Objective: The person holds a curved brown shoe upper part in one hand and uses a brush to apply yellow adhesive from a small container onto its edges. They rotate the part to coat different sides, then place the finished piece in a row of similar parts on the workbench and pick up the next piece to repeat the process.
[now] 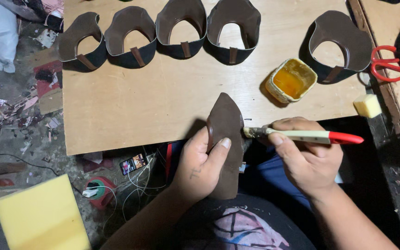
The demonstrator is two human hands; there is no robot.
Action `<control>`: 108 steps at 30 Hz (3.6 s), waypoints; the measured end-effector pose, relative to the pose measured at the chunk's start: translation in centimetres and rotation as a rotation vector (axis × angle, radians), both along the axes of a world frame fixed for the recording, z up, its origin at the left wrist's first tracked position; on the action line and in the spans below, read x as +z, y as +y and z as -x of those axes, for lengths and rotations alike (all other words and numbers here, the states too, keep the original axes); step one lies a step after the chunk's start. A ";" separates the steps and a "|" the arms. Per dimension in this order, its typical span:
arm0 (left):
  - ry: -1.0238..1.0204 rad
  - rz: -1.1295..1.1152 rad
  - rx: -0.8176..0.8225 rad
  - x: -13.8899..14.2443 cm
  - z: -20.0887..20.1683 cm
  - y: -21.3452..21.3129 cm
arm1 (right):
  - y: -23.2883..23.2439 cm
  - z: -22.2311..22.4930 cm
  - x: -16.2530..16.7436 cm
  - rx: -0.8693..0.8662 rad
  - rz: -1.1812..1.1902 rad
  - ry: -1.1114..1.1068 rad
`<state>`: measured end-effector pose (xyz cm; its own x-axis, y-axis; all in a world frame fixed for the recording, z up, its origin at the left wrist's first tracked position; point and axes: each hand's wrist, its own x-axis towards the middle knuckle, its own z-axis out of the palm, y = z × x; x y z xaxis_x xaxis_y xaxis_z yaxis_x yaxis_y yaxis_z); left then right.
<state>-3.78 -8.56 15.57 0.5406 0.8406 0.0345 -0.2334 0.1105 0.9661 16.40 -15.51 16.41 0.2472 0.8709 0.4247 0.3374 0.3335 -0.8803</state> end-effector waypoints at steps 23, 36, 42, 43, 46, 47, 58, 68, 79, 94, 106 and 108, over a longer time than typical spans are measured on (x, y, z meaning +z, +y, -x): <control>-0.013 0.027 0.074 -0.9 -0.1 1.0 | -0.1 0.6 0.2 0.114 0.038 -0.105; 0.034 0.287 -0.109 0.5 1.9 1.6 | 7.3 -9.7 -4.4 -0.375 0.125 -0.511; 0.122 0.216 0.049 -0.4 1.4 1.6 | 10.6 -12.7 -7.6 -0.452 0.272 -0.690; 0.111 0.184 0.068 -0.5 1.4 1.6 | 10.6 -12.7 -7.5 -0.451 0.298 -0.698; 0.162 0.054 0.162 -0.7 1.6 1.8 | 8.5 -13.1 -7.0 -0.498 0.001 -0.951; 0.144 0.046 0.164 -0.7 1.6 1.9 | 7.8 -12.7 -6.9 -0.482 0.002 -0.868; 0.235 -0.114 0.181 0.1 -0.5 1.4 | 0.3 -1.7 -3.6 0.067 0.197 0.486; 0.348 -0.291 0.205 1.3 -0.4 0.7 | 0.8 -0.3 -0.5 0.162 0.075 -0.109; 0.250 -0.161 0.255 0.4 -0.5 0.8 | 0.6 -0.4 0.0 0.253 0.068 -0.048; -0.109 -0.008 -0.010 1.6 0.4 0.1 | -1.6 2.2 -4.0 0.150 0.008 0.409; -0.128 0.150 0.024 1.6 0.6 -0.2 | -1.9 0.1 -4.2 0.200 -0.021 0.572; -0.137 0.152 0.014 1.5 0.7 -0.2 | -1.9 0.0 -4.4 0.221 0.005 0.648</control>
<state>-4.48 -8.76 17.02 0.5280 0.8490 -0.0214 -0.3639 0.2489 0.8976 16.39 -17.45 11.99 0.2667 0.9316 0.2470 -0.3337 0.3297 -0.8831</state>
